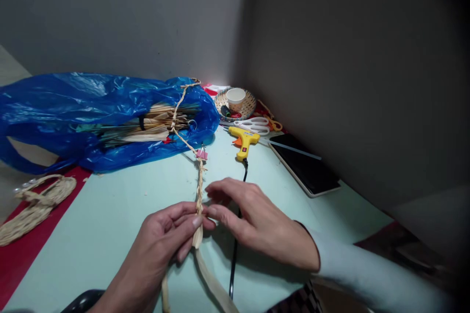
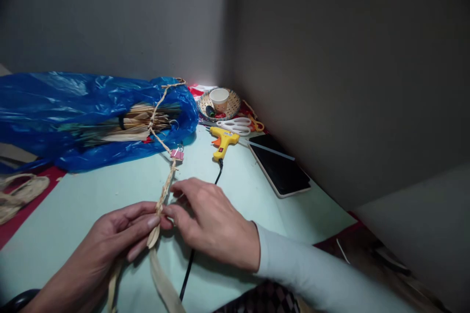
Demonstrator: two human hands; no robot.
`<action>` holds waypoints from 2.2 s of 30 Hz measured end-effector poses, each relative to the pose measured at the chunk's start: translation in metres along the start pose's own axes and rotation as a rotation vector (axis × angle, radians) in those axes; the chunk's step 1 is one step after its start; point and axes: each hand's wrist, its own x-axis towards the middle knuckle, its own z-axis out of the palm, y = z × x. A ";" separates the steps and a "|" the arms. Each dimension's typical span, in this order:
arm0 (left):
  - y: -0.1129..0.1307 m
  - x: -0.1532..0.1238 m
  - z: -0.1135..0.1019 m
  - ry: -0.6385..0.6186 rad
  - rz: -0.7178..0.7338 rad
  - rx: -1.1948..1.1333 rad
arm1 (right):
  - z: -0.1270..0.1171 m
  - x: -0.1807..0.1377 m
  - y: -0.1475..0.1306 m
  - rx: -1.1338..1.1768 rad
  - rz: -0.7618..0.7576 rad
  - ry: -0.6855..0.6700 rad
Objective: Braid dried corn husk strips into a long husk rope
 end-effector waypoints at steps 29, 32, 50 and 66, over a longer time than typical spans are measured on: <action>-0.031 -0.023 0.009 0.230 0.917 0.936 | 0.009 -0.001 0.005 0.231 0.137 -0.163; -0.045 -0.021 0.003 0.127 1.176 1.188 | 0.007 0.002 0.007 0.367 0.204 -0.236; -0.009 0.009 0.004 -0.243 0.033 -0.044 | 0.009 -0.006 -0.001 0.086 0.067 -0.136; -0.011 0.000 0.010 -0.032 -0.054 0.091 | 0.030 -0.023 0.012 -0.550 -0.528 0.198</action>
